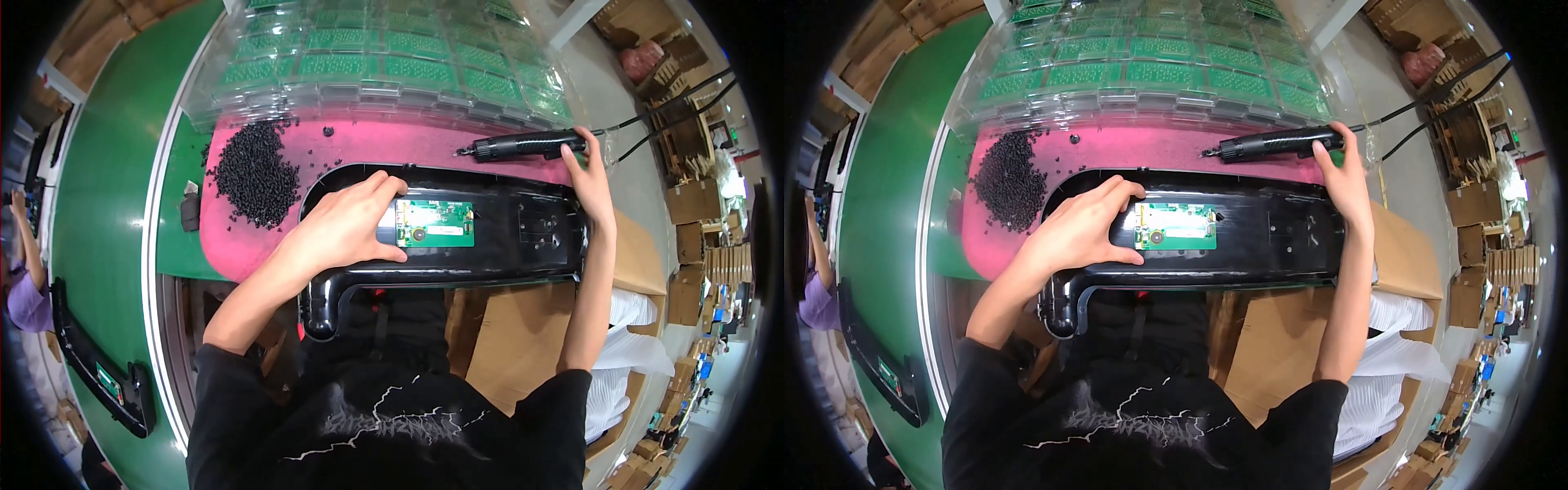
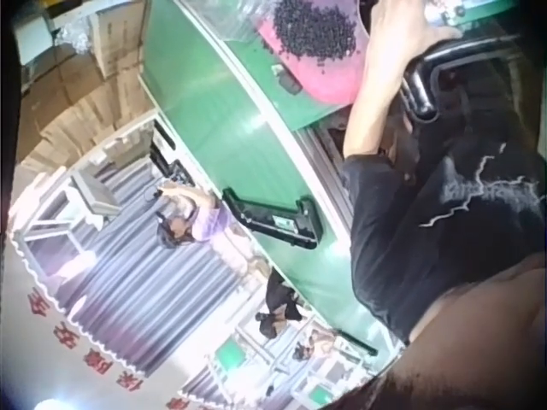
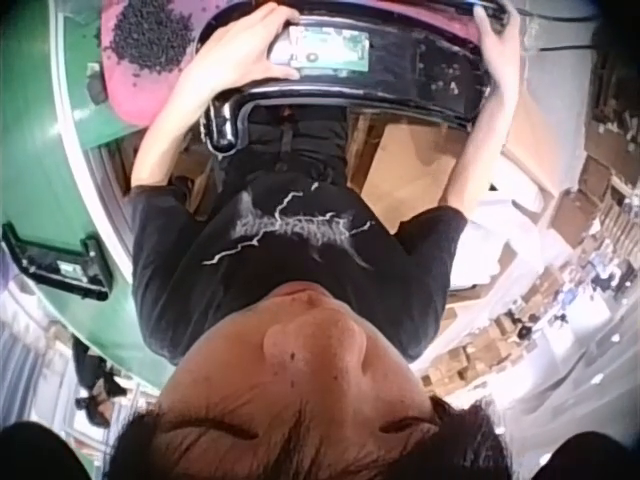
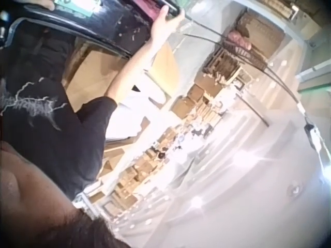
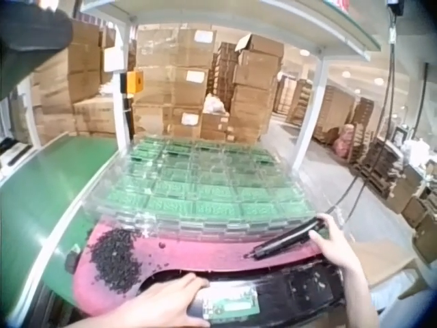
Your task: Assembling a printed circuit board into a black plastic housing using an electric screwdriver.
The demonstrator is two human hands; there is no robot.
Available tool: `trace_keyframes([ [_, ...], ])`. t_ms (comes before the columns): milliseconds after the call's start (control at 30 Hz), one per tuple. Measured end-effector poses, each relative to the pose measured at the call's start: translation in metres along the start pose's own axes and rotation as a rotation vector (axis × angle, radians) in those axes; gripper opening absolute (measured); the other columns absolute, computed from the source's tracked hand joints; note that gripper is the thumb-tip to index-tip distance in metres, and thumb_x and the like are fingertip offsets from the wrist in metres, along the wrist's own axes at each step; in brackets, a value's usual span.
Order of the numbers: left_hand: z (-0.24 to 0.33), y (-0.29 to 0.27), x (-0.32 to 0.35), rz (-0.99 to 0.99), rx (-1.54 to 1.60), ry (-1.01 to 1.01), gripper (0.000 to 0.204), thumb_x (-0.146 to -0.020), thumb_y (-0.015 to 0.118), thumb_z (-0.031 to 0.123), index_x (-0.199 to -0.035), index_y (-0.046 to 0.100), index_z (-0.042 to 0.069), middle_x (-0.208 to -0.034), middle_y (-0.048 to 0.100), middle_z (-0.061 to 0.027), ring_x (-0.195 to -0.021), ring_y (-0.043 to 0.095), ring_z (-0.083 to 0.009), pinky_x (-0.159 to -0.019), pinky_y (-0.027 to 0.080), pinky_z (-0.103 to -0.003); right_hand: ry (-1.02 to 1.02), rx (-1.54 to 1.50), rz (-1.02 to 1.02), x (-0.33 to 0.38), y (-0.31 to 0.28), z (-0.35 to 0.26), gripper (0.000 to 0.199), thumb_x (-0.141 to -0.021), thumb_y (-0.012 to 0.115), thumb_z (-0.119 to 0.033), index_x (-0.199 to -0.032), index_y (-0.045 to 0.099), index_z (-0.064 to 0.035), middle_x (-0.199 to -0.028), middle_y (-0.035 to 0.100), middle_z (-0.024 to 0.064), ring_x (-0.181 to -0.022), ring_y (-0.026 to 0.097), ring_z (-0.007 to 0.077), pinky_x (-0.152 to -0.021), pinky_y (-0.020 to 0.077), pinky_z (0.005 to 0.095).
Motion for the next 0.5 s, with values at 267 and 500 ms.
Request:
trace_keyframes([
  [267,-0.002,-0.001,0.001,0.046,0.009,0.028,0.067,-0.069,0.080,0.038,-0.118,0.050,0.004,-0.104,0.056,-0.0124,-0.094,0.062,-0.0306,-0.078,0.050,-0.041,-0.223,-1.190,0.200,0.003,0.031,-0.087,0.045,-0.095,0.057,-0.009,-0.131,0.030,-0.0042,-0.120,0.050,0.0148,-0.106,0.056,0.0248,-0.091,0.0467,0.0341],
  [500,0.008,-0.016,0.003,0.202,-0.020,0.102,0.046,-0.079,0.073,0.033,-0.109,0.056,0.003,-0.093,0.057,-0.0098,-0.083,0.063,-0.0280,-0.068,0.050,-0.038,-0.078,-1.724,-0.138,0.018,0.057,-0.118,0.022,-0.099,0.053,-0.023,-0.114,0.044,-0.0087,-0.105,0.056,0.0083,-0.098,0.056,0.0234,-0.092,0.0453,0.0423],
])
Point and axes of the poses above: each hand's wrist, its own x-axis away from the middle knuckle, its own y-axis out of the palm, z = x × y, the point moved 7 cm from there along -x, towards the middle knuckle
